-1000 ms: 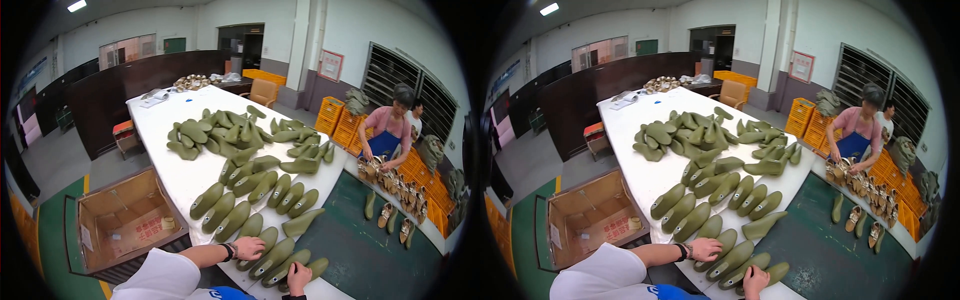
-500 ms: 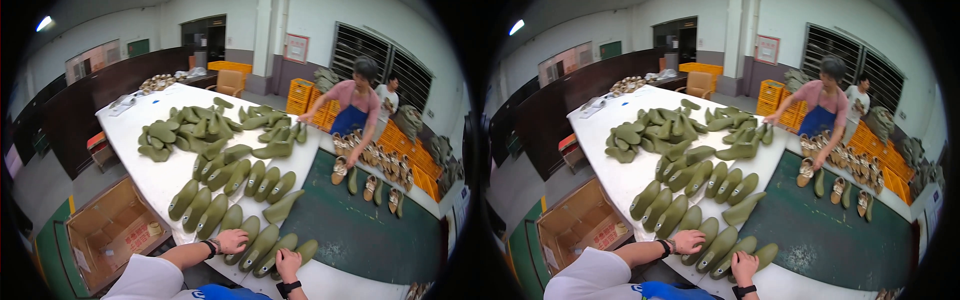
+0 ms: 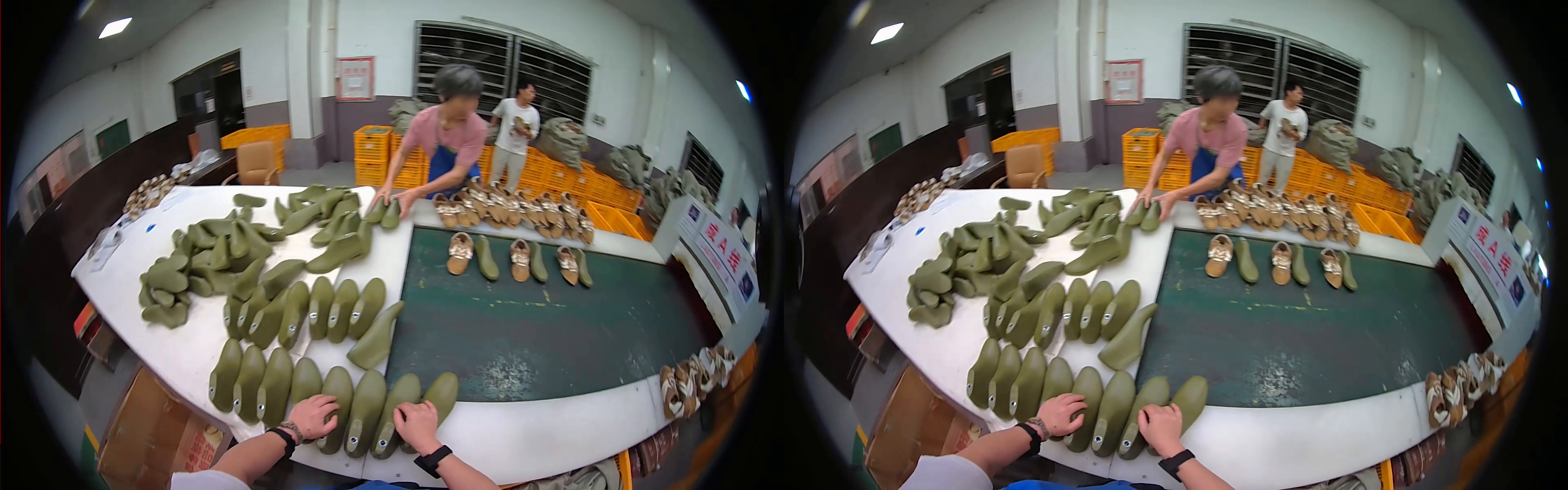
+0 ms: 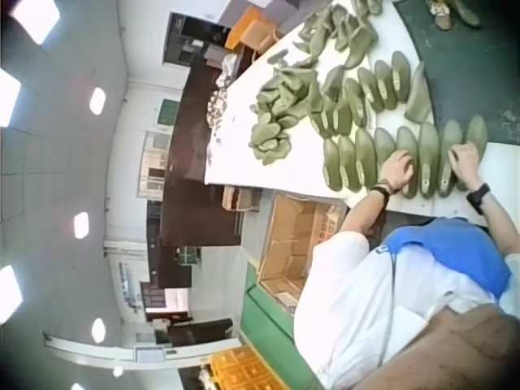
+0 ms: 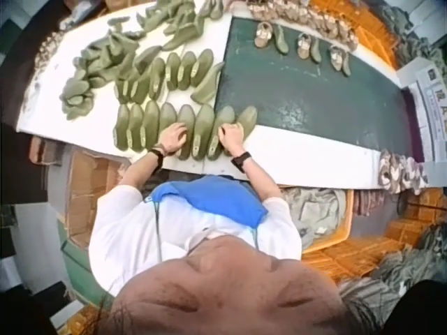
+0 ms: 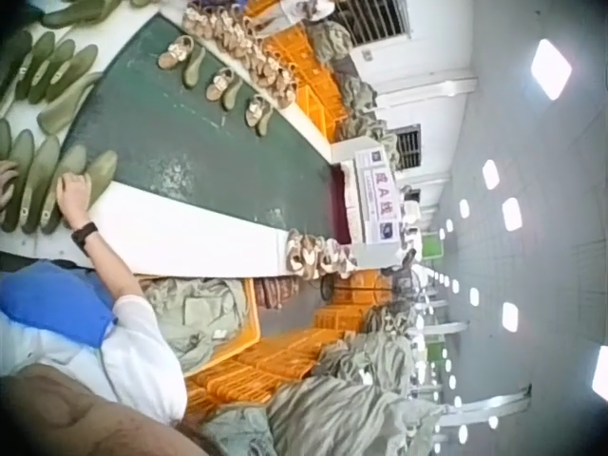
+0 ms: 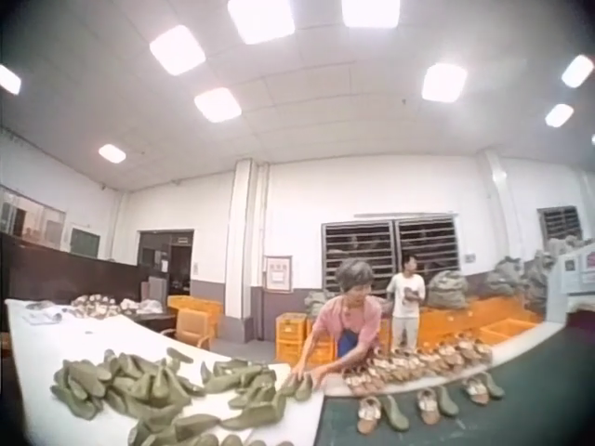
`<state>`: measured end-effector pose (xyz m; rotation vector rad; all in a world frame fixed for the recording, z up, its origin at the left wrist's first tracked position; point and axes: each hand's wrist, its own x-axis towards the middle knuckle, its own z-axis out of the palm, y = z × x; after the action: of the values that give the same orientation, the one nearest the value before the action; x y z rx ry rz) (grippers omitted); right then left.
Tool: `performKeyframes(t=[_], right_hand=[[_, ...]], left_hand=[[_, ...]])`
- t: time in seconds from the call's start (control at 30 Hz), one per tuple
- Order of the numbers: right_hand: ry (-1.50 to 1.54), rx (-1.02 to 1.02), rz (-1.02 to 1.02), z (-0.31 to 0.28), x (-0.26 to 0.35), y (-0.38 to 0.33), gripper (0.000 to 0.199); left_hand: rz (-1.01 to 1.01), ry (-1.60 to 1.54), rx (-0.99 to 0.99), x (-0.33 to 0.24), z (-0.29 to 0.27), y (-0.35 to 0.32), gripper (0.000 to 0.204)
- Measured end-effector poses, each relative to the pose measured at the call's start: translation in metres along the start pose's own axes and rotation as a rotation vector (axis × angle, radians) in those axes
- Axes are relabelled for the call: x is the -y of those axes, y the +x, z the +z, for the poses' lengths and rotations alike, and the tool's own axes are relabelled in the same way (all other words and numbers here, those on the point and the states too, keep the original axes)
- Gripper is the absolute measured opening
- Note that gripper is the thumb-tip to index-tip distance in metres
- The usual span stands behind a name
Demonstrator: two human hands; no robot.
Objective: Organizing and arranging green plastic shoe lasts on a workbench in a manufacturing environment.
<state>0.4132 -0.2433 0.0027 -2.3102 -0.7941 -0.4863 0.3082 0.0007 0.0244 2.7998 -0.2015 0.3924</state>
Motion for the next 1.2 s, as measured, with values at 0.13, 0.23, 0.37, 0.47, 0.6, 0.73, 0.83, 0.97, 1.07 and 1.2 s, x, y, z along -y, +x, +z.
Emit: performKeyframes(t=[0.13, 0.23, 0.37, 0.47, 0.6, 0.73, 0.83, 0.97, 1.07, 1.2], right_hand=[[0.000, -0.032, 0.014, -0.001, 0.000, -0.001, 0.009], [-0.002, -0.006, 0.017, -0.005, 0.001, -0.001, 0.012], [-0.008, -0.002, 0.020, 0.000, -0.003, -0.003, 0.013], [0.007, -0.013, 0.020, 0.006, -0.006, -0.003, 0.011], [-0.001, -0.020, 0.019, 0.008, -0.007, -0.002, 0.012], [0.001, -0.016, 0.014, 0.006, -0.006, -0.003, 0.013], [0.002, -0.013, 0.013, 0.003, -0.005, -0.006, 0.014], [-0.002, -0.024, 0.008, 0.004, -0.006, -0.012, 0.016], [-0.032, 0.036, 0.016, 0.002, -0.006, -0.009, 0.018], [-0.020, 0.046, 0.001, 0.006, -0.002, -0.002, 0.021]], left_hand=[[0.047, 0.021, -0.056, 0.000, 0.001, 0.002, 0.023], [0.049, 0.017, -0.049, -0.003, 0.000, 0.003, 0.023], [0.047, 0.008, -0.052, -0.003, 0.001, 0.005, 0.022], [0.051, 0.005, -0.052, -0.001, 0.002, 0.006, 0.022], [0.044, 0.009, -0.052, 0.000, 0.002, 0.006, 0.023], [0.039, 0.023, -0.050, 0.000, 0.003, 0.003, 0.023], [0.044, 0.021, -0.054, -0.005, 0.001, 0.002, 0.023], [0.052, 0.018, -0.042, -0.007, 0.003, -0.001, 0.022], [0.055, 0.020, 0.006, -0.005, 0.005, -0.003, 0.026], [0.089, 0.233, 0.398, 0.000, -0.009, 0.023, 0.031]])
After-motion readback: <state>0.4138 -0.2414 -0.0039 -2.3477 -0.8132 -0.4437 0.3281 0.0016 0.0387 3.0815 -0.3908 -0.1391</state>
